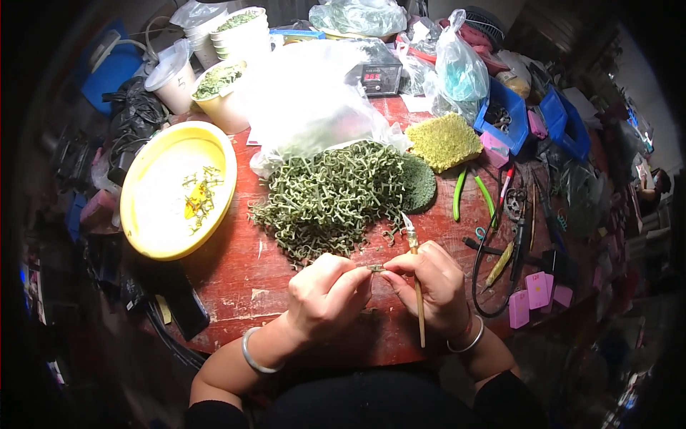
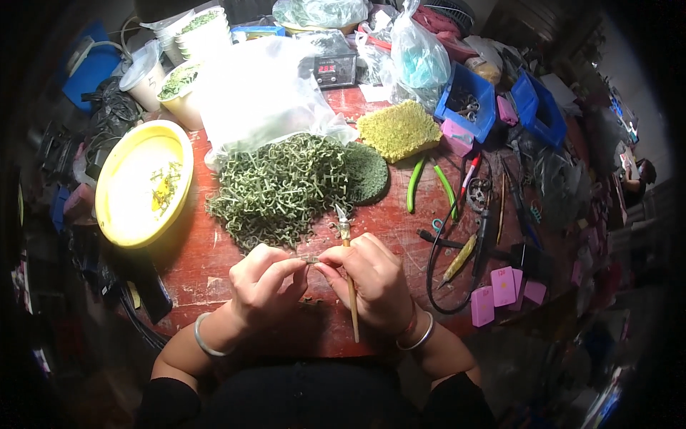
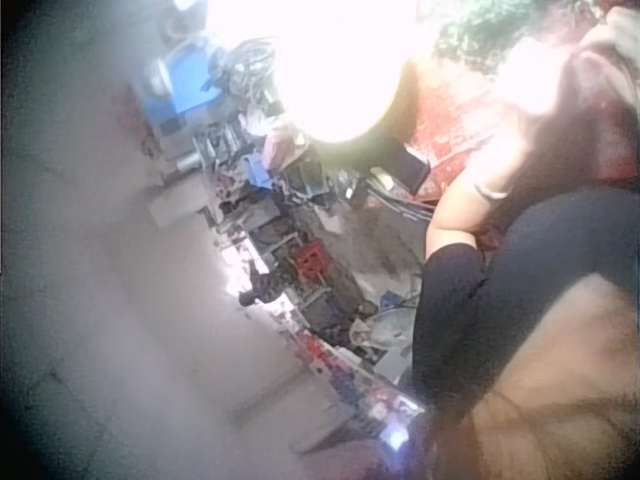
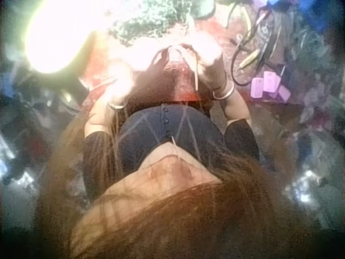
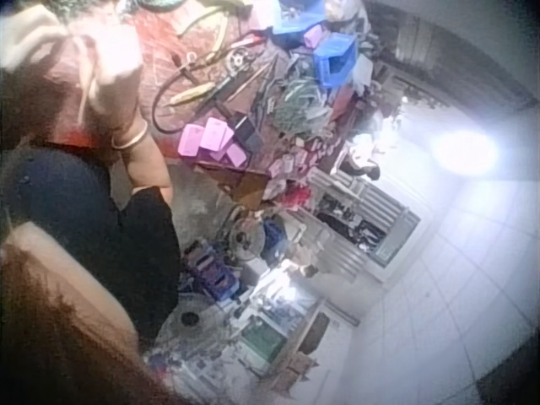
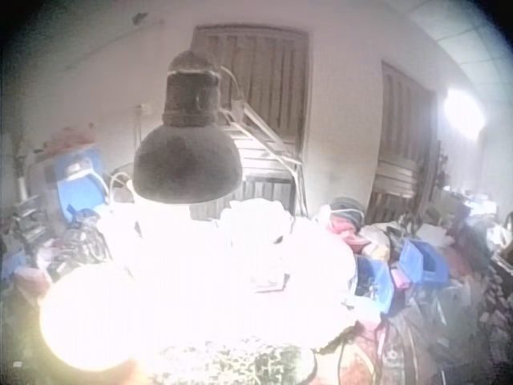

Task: The person joins small green plastic decorative pieces using a soldering iron and applies a substance with a wooden-handled brush.

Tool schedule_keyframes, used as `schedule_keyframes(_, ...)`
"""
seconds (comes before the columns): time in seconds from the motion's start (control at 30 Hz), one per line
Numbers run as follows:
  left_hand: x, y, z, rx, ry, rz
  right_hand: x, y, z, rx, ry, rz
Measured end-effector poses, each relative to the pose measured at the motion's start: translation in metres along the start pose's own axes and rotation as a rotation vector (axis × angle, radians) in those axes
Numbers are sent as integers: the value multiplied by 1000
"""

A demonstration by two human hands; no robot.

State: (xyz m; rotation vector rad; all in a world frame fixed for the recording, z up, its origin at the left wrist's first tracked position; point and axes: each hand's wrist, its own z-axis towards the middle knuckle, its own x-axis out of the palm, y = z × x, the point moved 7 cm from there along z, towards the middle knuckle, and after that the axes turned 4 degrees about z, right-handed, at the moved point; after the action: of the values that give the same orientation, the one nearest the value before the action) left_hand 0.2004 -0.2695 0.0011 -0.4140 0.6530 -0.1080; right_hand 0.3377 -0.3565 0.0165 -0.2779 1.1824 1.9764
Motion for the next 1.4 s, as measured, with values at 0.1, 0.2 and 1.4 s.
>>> schedule_keyframes(0.1, 0, -2, 0, 26, 13, 16, 1, -2, -2, -5, -3, 9)
schedule_keyframes(0.2, -1, -1, -1, 21, -9, -19, -3, -3, -2, 40, -12, 31)
schedule_keyframes(1.4, 41, 44, -41, -1172, 313, -1210, -5, -30, -9, 342, -4, 310)
